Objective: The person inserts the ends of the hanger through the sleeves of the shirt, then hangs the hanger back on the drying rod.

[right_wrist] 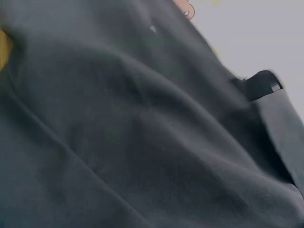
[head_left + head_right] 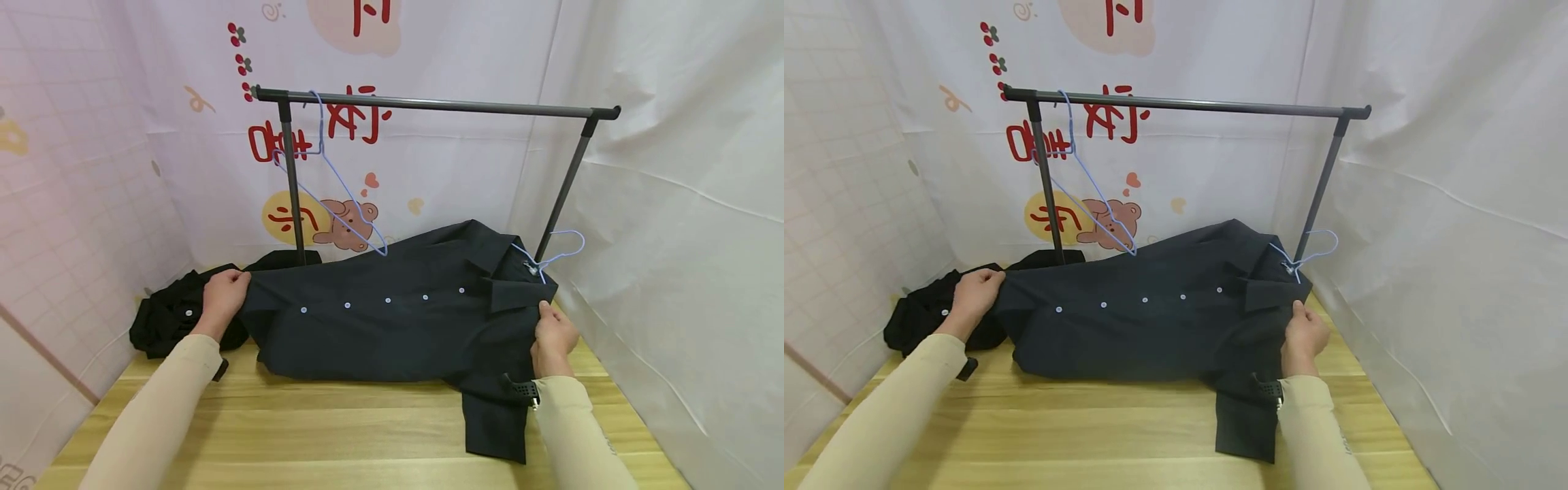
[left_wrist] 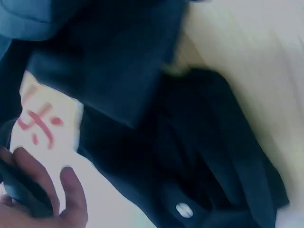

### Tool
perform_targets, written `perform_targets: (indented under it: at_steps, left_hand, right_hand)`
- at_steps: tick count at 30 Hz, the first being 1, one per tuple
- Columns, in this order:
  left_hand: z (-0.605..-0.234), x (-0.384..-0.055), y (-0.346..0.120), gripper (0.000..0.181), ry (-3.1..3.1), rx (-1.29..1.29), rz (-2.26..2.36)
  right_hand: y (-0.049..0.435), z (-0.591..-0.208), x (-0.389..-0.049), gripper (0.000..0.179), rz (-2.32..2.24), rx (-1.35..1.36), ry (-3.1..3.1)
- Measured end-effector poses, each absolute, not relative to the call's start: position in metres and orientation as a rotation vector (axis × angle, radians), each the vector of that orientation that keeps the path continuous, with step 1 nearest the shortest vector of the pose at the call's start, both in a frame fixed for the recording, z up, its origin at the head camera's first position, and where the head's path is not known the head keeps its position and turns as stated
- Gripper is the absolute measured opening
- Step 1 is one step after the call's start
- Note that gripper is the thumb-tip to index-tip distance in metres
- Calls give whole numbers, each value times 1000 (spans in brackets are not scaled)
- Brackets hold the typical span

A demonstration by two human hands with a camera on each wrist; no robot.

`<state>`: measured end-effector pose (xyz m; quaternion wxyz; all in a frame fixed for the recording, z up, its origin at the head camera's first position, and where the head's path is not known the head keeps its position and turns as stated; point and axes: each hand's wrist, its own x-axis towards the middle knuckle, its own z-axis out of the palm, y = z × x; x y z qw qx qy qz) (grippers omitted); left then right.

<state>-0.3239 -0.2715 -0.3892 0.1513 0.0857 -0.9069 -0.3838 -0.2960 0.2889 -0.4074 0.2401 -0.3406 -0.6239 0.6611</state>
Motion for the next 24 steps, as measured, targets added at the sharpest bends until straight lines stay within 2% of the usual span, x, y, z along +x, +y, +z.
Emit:
perform_targets:
  at_steps: [4,8,18,24]
  left_hand:
    - [-400,-323,-279,33,-2586,305,-937]
    - [-412,-320,-267,33,-2582,190,-822]
    - [-437,-312,-195,34,-2689,-329,-590]
    - [-456,-287,-147,55,-2808,-885,-249]
  right_hand:
    - [286,-409,-297,40,1789,-917,-1693]
    - [281,-408,-298,35,1757,-899,-1699]
    - [275,-411,-299,31,1760,-891,-1717]
    - [274,-410,-302,43,1749,-912,-1773]
